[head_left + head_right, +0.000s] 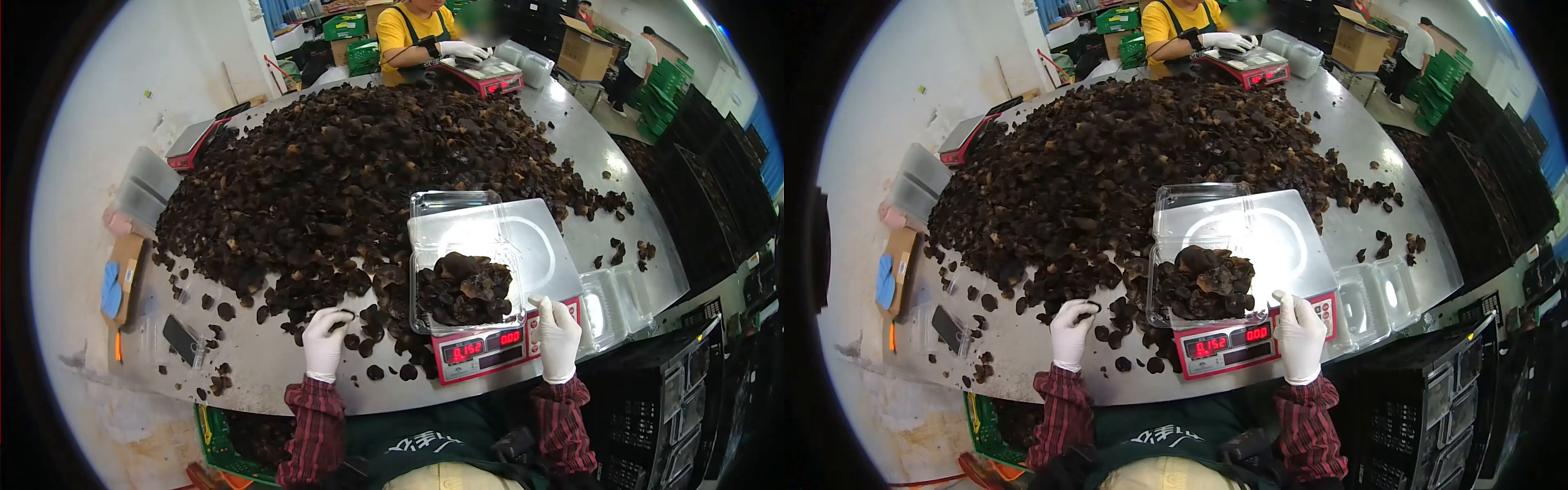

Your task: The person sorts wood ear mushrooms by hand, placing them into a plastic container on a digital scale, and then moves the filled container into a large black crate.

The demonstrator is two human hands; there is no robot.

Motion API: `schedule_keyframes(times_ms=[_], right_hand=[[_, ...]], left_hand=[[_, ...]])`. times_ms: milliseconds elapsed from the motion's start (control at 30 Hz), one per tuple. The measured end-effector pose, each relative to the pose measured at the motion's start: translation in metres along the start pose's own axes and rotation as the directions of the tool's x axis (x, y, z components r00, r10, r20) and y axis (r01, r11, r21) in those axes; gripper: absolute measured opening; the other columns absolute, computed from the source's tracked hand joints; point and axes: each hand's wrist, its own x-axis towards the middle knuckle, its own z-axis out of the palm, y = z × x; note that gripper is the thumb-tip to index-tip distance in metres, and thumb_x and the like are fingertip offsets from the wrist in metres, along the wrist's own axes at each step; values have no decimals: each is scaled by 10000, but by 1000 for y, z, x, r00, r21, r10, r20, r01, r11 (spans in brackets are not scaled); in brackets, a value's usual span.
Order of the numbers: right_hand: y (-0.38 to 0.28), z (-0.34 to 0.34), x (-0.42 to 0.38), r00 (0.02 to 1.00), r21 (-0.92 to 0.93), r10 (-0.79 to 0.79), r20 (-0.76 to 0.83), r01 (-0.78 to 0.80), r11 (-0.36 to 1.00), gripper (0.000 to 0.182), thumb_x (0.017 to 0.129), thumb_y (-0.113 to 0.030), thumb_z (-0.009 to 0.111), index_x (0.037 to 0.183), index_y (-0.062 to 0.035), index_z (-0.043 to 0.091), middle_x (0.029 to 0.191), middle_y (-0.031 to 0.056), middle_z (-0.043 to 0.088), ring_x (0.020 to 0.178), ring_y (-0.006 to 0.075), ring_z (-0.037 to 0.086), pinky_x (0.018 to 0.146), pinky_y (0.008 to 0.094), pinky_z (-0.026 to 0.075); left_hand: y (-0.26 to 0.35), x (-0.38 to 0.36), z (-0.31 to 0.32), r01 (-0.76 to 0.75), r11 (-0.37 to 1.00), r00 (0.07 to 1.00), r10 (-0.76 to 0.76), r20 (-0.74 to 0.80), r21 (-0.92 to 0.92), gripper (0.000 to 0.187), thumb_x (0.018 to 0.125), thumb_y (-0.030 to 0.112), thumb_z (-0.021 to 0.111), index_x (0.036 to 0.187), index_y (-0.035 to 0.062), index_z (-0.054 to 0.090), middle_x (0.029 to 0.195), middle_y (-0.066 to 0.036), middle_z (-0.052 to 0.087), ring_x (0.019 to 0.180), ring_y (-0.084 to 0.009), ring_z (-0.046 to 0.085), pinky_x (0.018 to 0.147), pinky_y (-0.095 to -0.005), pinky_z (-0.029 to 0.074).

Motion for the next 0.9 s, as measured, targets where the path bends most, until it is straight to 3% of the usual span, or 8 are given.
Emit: schedule_keyframes(times_ms=[100,200,267,333,467,600,667,900], right_hand=[[2,0,1,999,-24,-49,7,49,998,231,971,-165,520,992,15,665,680,-16,565,474,13,401,443,183,328],[-3,-1,-1,999,-12,11,32,-11,1000,242,976,-172,511,990,14,665,680,-12,567,480,13,404,446,183,336],[-3,-4,-1,998,2,55,41,-55,998,247,979,-173,503,990,15,664,662,-22,545,485,13,407,452,182,342],[-1,-8,0,998,-17,58,33,-58,998,254,982,-176,497,988,17,663,662,-25,527,486,14,406,457,181,342],[2,-14,-1,995,16,99,-6,-99,995,258,983,-181,496,992,17,662,700,-15,531,480,19,400,463,180,341],[5,-8,-1,999,16,48,-1,-48,999,205,955,-137,540,998,18,667,663,-25,533,477,16,395,443,190,339],[2,-3,-2,1000,0,14,8,-14,1000,200,952,-136,545,994,17,667,659,-27,533,476,15,395,440,191,339],[12,-7,-1,1000,-76,-26,-9,25,997,226,970,-154,521,986,18,667,641,-24,533,472,18,405,456,192,339]], left_hand=[[66,17,21,-96,983,995,99,14,-158,186,774,-82,633,908,31,694,1015,-82,611,895,-167,605,765,-247,485],[107,32,40,-357,929,890,370,266,-97,339,791,-114,557,1020,93,699,1200,-120,585,1018,-221,599,888,-290,474],[111,34,49,-361,929,848,362,387,-79,403,794,-126,512,1066,114,689,1242,-132,567,1044,-240,595,925,-303,461],[110,37,43,-356,931,883,364,295,-83,421,790,-137,492,1078,104,681,1244,-133,563,1054,-231,593,936,-303,457],[33,26,31,-158,967,969,113,221,198,383,758,-4,627,1115,130,656,1155,-126,592,1039,-281,573,889,-345,479],[-6,-5,28,-334,806,927,187,325,488,364,722,-31,658,1063,94,666,1088,-121,596,999,-263,604,853,-323,498],[-19,-12,29,-85,933,972,1,236,348,333,697,-15,676,1014,86,671,1004,-119,601,939,-278,607,809,-326,500],[15,10,20,42,997,997,-37,75,-72,312,762,-85,626,1047,31,670,1086,-65,603,955,-127,577,797,-267,478]])
